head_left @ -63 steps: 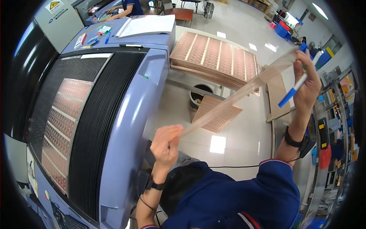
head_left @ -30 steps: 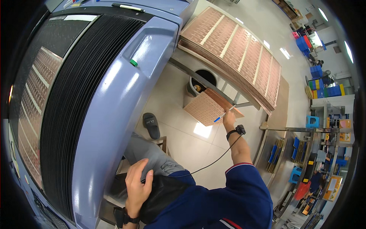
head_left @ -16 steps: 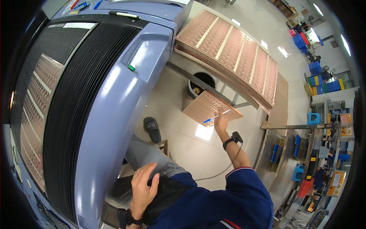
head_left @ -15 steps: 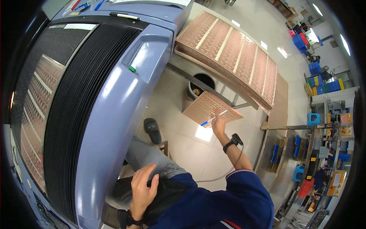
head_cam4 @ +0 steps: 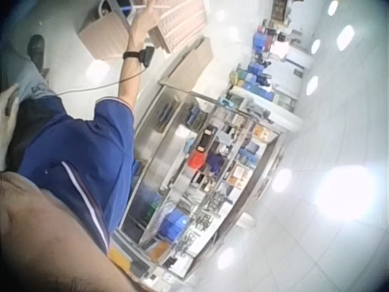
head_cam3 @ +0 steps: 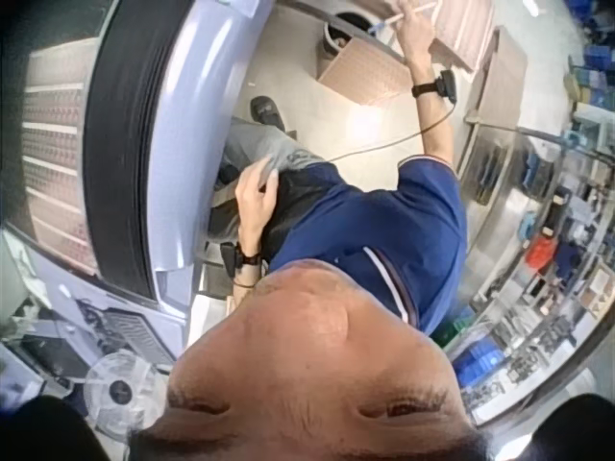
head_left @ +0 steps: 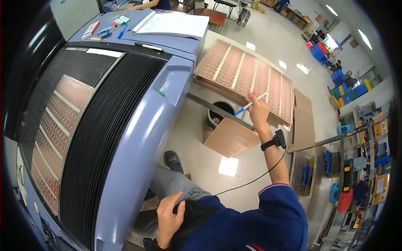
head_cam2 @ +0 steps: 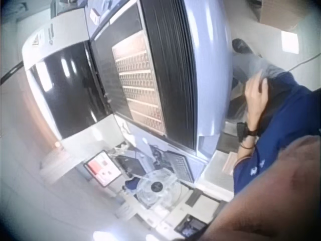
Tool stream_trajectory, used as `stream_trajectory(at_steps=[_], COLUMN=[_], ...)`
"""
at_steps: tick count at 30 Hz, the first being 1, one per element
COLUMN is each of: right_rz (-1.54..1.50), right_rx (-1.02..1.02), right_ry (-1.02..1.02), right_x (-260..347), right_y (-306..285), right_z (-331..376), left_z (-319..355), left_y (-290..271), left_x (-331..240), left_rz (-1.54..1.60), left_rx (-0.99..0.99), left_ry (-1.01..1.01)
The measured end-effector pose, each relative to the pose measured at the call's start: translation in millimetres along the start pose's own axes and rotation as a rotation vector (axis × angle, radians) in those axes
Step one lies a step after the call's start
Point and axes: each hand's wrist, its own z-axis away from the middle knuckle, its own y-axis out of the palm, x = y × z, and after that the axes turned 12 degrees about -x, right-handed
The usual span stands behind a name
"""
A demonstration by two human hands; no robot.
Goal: The recorder is inspecting copper-plated circuit board sheets and marking them with a pen at a workstation.
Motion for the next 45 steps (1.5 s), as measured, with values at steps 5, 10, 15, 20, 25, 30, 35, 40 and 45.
stream_trajectory(at_steps=[5, 10, 15, 20, 25, 30, 35, 40, 45], right_rz=[-0.051, -0.140, -0.677, -1.213, -1.425, -1.538, -0.882, -0.720, -0.687], right_rx=[-0.110, -0.774, -0.737, -0.515, -0.227, -0.038, -0.410, -0.387, -0.250], right_ry=[0.522, 0.237, 0.659, 1.011, 1.264, 1.201, 0.647, 0.294, 0.251], right_x=[-28.8, -54.0, -21.1, 39.1, 97.4, 120.0, 115.3, 101.8, 118.2], right_y=[-38.4, -164.1, -285.8, -287.7, -249.8, -235.4, -231.7, -245.0, -227.8], right_z=[-18.5, -121.7, -134.5, -101.1, -85.5, -89.3, -124.7, -170.7, -191.3], left_z=[7.8, 9.4, -3.3, -19.0, -48.9, -59.0, -44.5, -41.4, -44.2], left_y=[-17.4, -28.5, -33.0, -41.8, -48.3, -32.5, -40.8, -44.9, -44.7], left_x=[4.1, -1.0, -11.3, -43.1, -56.9, -61.1, -46.5, -46.5, -57.0], left_rz=[0.013, 0.074, 0.138, 0.213, 0.668, 0.748, 0.681, 0.630, 0.706], left_rx=[-0.045, -0.061, -0.071, -0.177, -0.151, -0.481, -0.565, -0.534, -0.531], left_ry=[-0.032, -0.034, 0.055, 0.142, 0.017, -0.336, -0.310, -0.347, -0.479])
